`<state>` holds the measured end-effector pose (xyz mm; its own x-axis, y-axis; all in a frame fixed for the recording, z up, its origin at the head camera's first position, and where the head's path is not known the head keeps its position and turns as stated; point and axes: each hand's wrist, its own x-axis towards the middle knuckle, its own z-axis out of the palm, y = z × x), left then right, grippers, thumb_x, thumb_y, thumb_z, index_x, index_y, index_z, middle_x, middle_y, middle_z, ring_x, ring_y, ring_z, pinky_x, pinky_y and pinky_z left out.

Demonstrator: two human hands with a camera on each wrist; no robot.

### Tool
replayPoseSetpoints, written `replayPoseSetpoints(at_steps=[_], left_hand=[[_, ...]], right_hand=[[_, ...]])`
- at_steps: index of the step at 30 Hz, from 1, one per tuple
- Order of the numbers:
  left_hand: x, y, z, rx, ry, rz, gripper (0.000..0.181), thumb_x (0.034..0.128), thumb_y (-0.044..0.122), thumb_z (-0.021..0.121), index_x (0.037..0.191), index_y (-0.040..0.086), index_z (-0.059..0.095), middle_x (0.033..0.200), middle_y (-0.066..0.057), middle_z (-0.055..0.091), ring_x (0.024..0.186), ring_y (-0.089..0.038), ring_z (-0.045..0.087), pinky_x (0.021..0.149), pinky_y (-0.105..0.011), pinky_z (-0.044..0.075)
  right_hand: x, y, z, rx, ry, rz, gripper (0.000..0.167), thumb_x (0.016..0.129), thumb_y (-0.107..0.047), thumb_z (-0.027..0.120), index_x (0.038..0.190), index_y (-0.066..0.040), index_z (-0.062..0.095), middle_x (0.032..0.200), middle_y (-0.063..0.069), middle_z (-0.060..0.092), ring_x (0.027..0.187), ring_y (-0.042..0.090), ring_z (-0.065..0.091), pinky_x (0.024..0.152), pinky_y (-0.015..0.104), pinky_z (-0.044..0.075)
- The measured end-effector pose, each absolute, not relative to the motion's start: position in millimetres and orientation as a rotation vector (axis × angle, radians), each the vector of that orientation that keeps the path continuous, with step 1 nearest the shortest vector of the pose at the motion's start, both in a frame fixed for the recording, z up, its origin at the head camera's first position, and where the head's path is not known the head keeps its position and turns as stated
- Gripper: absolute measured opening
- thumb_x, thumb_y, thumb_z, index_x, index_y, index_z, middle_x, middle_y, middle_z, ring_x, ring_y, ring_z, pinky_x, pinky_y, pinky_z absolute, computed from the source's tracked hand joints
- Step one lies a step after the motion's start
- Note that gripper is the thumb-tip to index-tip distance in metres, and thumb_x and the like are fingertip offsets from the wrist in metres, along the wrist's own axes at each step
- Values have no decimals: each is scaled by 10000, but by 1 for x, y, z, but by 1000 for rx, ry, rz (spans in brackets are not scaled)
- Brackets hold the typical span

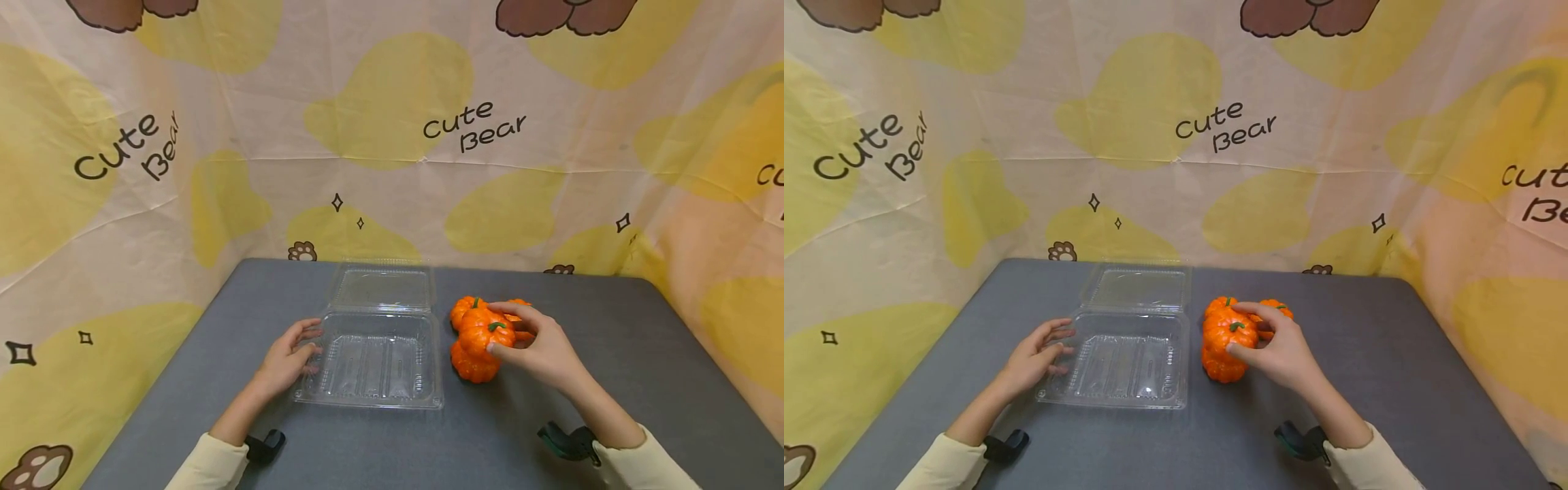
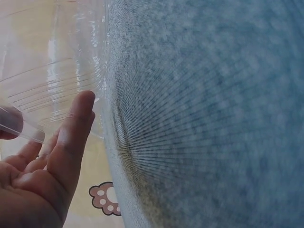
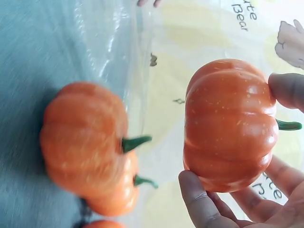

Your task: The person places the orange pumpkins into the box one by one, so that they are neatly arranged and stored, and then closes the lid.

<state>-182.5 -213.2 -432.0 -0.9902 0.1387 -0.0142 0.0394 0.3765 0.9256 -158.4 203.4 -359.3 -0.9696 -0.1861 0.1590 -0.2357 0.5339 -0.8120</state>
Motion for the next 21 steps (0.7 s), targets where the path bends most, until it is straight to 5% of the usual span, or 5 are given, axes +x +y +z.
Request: replayPoseSetpoints(at_steps=[13,21], left_hand=[[-183,-212,-431,150,2509,1714,462,966,20,436,1424,49,388,1412,-294,454,1133,-425,579,716,-387,597],[-183,-213,-432,151,2489,1729,468,967,22,434,1430,52,379,1415,-295,447,1146,-428,568,725,-388,597]], right_hand=[[-165,161,-361,424,-2614,1689,558,763,-154,799,1284,-141,602,1311,139,551,993,269,581,772,281,560],[-167,131,-369,435,-2631,1670,531,738,-180,813,1238,-203,636,1220,119,605,977,277,591,741,318,549]])
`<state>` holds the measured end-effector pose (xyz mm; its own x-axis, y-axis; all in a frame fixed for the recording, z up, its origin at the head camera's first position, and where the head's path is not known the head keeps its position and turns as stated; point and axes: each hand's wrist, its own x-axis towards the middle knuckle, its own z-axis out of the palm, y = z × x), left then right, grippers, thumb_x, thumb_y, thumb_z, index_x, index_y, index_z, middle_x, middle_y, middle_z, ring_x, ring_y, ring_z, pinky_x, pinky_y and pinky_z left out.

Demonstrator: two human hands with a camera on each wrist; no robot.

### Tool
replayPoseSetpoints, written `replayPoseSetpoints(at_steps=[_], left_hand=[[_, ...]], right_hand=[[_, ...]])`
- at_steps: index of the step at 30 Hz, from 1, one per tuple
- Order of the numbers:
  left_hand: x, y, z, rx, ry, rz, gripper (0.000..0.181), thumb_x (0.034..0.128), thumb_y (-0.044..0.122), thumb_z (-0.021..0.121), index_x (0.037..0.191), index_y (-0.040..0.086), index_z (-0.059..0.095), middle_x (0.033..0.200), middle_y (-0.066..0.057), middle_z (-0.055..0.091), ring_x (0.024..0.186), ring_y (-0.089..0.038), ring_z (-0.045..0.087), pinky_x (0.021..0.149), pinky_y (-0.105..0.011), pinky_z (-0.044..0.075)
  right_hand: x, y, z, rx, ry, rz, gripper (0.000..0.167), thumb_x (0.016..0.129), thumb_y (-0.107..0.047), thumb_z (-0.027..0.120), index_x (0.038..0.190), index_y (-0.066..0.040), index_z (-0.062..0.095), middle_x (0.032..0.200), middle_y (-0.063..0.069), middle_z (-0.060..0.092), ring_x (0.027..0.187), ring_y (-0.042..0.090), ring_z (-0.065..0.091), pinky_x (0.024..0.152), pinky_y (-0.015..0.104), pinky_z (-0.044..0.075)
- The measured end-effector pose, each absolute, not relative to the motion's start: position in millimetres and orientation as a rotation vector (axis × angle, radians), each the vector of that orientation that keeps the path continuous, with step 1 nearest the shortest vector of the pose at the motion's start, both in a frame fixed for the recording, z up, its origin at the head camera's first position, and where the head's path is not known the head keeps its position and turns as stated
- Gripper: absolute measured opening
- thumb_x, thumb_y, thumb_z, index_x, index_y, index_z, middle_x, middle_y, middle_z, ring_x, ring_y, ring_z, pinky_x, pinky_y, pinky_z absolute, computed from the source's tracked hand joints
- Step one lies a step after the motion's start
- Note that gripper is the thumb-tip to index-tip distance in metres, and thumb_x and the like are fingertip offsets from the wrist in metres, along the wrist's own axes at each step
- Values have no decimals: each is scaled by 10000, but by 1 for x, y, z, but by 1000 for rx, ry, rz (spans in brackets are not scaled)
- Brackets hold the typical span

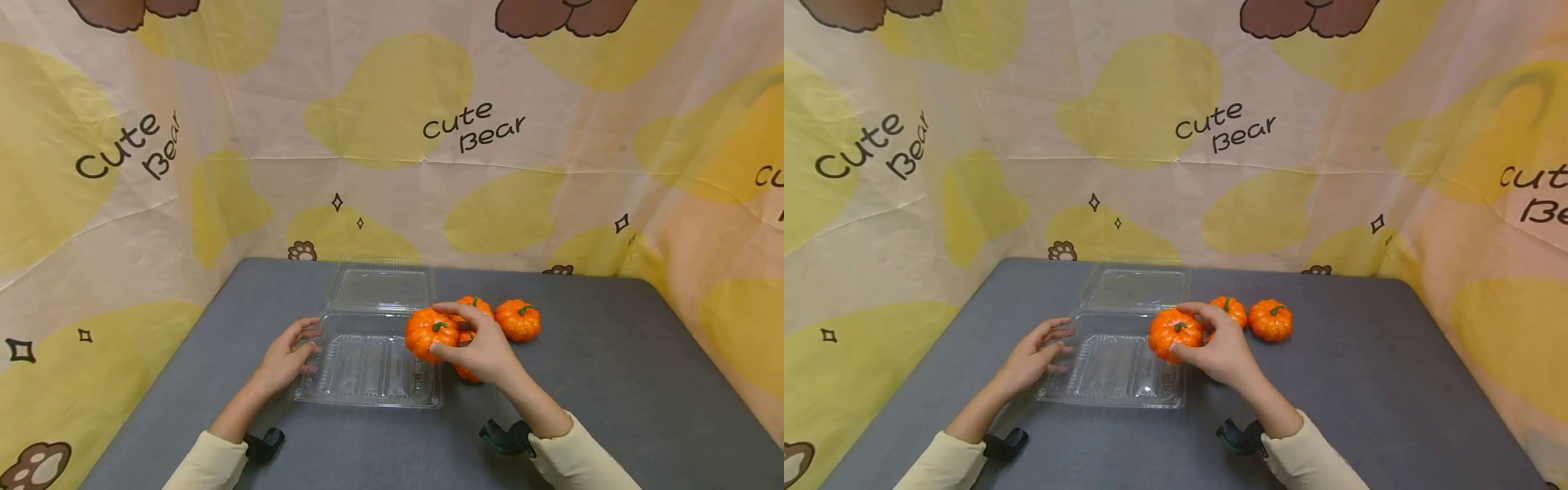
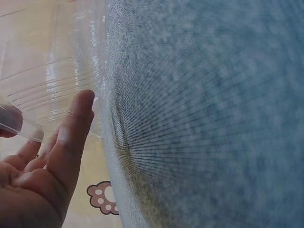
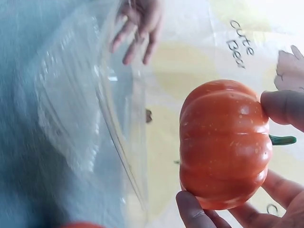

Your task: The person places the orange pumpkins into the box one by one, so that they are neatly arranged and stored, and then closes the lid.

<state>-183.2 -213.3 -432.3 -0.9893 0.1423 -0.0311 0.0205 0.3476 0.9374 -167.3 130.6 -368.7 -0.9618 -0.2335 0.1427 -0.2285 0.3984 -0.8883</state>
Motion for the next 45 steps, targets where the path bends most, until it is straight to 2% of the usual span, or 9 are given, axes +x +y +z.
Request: replayPoseSetpoints(at_steps=[3,6,12,17,26,35,45], left_hand=[[-184,-214,-433,146,2484,1740,467,965,17,432,1428,54,383,1415,-296,449,1146,-431,566,723,-383,597],[-184,-213,-433,141,2488,1744,467,960,13,433,1424,55,389,1412,-296,453,1137,-429,571,717,-384,597],[-184,-214,-434,145,2490,1744,462,963,17,431,1421,57,391,1406,-300,457,1131,-424,576,713,-383,596],[-184,-213,-434,135,2485,1744,462,965,25,432,1423,68,393,1403,-299,461,1137,-429,577,709,-401,597],[-182,-214,-435,130,2483,1729,462,969,38,440,1426,63,382,1402,-302,462,1114,-407,596,703,-421,597],[-184,-214,-434,92,2489,1700,457,972,62,446,1425,81,387,1395,-274,483,1068,-348,623,698,-381,599],[-184,-215,-434,103,2503,1681,450,984,72,451,1428,94,385,1397,-264,485,1067,-350,631,674,-360,596]], right_hand=[[-168,117,-374,-482,2621,-1668,528,730,-163,815,1227,-206,640,1188,108,617,931,257,591,701,288,546],[-167,103,-379,-492,2618,-1672,536,715,-157,823,1218,-215,647,1223,75,603,953,248,579,672,254,550],[-167,78,-387,-511,2637,-1682,535,680,-151,834,1180,-242,667,1197,14,619,962,235,576,699,265,537],[-165,60,-393,-520,2600,-1687,527,678,-150,821,1172,-244,664,1189,18,613,954,245,577,686,260,538],[-165,26,-404,-582,2692,-1538,507,675,-216,812,1155,-164,658,1114,62,618,909,197,574,747,319,520],[-171,3,-416,-601,2768,-1379,537,661,-241,827,1161,-143,657,1053,59,630,867,167,576,721,278,494],[-177,-7,-421,-627,2721,-1263,538,672,-257,836,1157,-141,632,1058,64,624,872,166,562,716,263,482]])
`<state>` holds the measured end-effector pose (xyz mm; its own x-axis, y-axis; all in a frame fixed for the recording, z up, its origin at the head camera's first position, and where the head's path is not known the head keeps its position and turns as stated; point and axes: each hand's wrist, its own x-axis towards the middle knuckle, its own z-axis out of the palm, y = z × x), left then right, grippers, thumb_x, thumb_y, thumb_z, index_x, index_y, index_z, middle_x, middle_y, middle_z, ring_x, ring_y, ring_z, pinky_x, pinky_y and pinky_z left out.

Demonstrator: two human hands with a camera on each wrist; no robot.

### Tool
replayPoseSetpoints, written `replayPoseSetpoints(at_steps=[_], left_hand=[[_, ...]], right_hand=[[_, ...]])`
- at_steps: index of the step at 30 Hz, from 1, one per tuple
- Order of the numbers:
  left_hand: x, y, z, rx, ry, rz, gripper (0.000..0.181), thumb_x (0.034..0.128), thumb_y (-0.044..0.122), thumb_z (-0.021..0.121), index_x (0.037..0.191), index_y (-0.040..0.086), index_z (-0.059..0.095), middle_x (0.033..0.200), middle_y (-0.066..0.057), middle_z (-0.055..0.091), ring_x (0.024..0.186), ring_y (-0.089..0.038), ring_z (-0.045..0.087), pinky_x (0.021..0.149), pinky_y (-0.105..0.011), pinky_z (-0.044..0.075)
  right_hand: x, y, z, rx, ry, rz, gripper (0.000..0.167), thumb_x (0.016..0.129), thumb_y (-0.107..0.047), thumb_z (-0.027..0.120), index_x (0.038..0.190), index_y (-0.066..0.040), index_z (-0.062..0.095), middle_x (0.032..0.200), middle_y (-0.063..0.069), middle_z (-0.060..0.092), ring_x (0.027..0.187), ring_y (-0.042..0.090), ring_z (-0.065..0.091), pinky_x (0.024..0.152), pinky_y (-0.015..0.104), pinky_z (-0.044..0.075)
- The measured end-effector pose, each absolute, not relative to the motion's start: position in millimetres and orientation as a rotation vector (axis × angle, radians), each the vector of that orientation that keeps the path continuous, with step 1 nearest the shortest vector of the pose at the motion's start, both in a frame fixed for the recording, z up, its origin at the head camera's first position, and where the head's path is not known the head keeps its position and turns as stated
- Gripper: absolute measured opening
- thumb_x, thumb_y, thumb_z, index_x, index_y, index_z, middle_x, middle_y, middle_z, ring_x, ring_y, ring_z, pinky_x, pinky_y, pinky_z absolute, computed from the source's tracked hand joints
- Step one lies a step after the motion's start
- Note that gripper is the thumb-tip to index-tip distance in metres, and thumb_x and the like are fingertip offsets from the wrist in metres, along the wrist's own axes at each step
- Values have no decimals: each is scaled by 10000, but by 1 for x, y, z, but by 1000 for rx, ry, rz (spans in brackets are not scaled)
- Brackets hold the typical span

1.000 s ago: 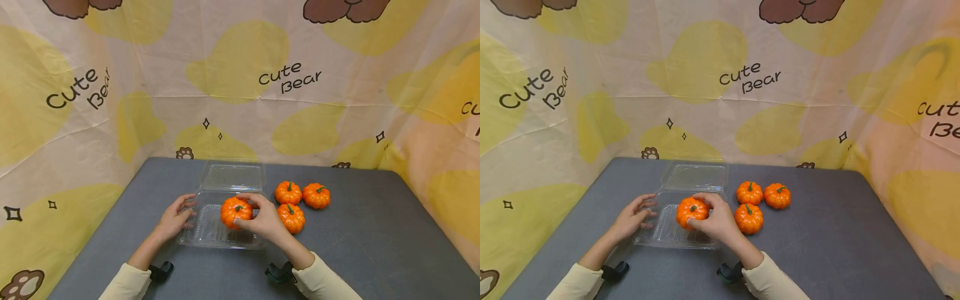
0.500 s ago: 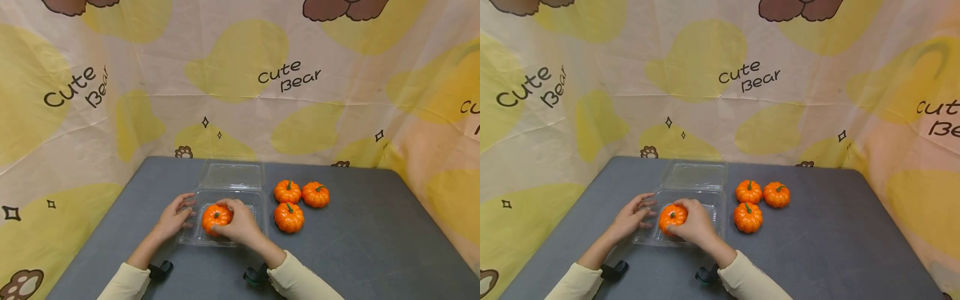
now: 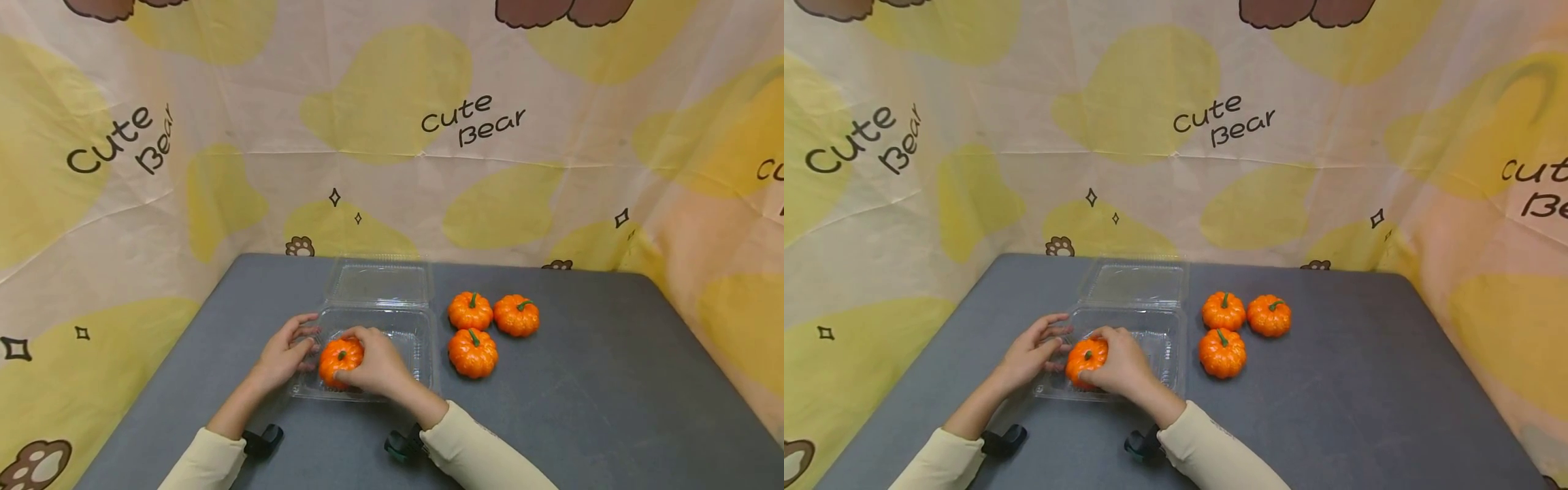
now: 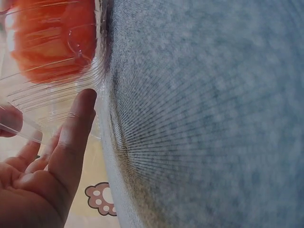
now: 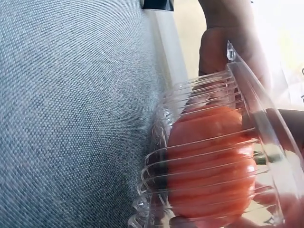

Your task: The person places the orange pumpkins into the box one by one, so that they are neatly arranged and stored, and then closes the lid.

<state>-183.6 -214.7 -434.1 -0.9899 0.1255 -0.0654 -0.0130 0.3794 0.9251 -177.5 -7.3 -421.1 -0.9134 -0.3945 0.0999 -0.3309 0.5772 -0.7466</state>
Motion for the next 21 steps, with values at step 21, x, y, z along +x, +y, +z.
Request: replayPoseSetpoints(at_steps=[21], left_hand=[[-184,-215,-436,99,2542,1640,445,972,68,452,1413,108,399,1375,-260,510,1071,-349,642,708,-368,597]], right_hand=[[-177,-11,-421,-651,2702,-1210,566,667,-301,834,1172,-144,632,1091,40,635,898,144,570,736,265,480]])
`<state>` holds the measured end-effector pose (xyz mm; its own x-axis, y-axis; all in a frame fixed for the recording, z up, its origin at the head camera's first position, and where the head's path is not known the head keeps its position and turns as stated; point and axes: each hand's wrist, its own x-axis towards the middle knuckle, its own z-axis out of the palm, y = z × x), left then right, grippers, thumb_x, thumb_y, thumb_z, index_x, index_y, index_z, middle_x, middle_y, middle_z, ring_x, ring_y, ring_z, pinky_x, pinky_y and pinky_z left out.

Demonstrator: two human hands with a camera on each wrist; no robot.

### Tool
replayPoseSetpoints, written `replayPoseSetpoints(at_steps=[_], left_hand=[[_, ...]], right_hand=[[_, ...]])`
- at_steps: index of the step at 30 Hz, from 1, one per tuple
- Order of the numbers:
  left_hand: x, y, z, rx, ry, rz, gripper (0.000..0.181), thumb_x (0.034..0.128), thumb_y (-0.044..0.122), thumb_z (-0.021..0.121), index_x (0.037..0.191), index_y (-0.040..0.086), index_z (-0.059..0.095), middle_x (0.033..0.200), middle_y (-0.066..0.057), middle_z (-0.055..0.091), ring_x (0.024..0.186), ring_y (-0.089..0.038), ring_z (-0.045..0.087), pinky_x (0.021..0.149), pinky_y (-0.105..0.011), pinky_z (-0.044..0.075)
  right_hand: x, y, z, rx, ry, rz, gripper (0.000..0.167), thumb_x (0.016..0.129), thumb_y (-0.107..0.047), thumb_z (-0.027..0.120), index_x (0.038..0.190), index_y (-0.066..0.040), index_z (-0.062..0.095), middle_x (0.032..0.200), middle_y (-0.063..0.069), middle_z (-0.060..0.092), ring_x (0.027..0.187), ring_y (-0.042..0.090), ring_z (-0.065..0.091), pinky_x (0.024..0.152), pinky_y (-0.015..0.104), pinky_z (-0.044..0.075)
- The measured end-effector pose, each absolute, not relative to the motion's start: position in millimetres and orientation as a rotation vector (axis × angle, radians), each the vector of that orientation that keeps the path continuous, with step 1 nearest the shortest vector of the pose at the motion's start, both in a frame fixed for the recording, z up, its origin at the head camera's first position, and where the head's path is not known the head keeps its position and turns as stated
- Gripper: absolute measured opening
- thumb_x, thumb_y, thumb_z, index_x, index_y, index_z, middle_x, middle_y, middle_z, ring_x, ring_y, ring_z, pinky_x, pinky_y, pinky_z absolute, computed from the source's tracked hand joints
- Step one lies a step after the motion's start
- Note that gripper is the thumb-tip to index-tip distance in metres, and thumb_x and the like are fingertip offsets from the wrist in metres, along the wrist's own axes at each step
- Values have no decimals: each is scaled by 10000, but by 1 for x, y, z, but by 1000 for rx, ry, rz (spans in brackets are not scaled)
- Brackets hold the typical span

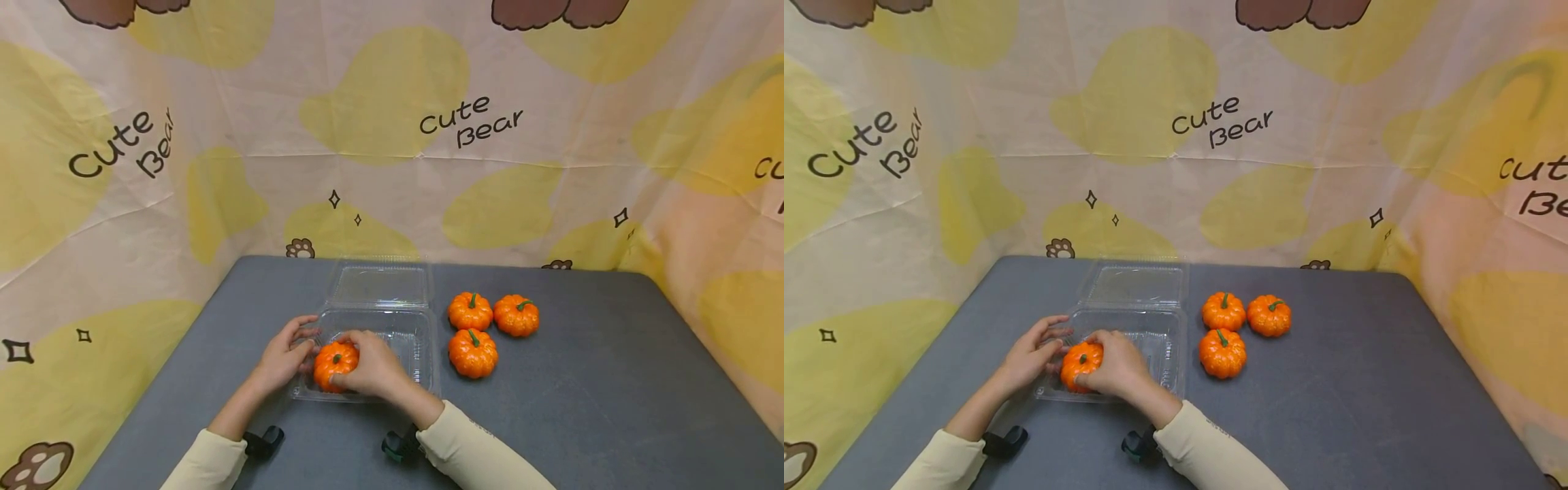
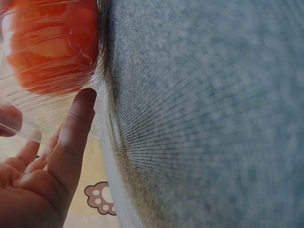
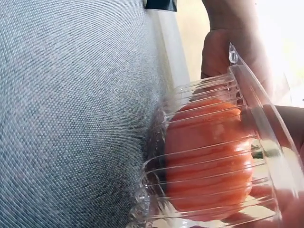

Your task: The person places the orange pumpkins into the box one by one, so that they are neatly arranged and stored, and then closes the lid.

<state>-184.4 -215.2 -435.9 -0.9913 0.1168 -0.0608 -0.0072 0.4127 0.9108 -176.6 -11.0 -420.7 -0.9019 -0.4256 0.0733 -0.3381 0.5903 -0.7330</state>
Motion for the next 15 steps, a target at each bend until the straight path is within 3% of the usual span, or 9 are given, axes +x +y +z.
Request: replayPoseSetpoints(at_steps=[7,15], left_hand=[[-187,-214,-436,78,2531,1646,442,979,80,454,1416,122,401,1379,-246,511,1067,-318,641,692,-357,595],[-186,-215,-434,91,2512,1654,451,986,104,463,1429,120,383,1390,-246,500,1055,-299,646,703,-386,596]], right_hand=[[-176,-8,-419,-709,2761,-1114,589,672,-375,818,1208,-204,645,1207,-12,647,1001,151,602,782,279,483],[-169,5,-408,-721,2661,-1244,639,725,-430,780,1306,-253,583,1283,20,579,1096,226,582,852,349,506]])
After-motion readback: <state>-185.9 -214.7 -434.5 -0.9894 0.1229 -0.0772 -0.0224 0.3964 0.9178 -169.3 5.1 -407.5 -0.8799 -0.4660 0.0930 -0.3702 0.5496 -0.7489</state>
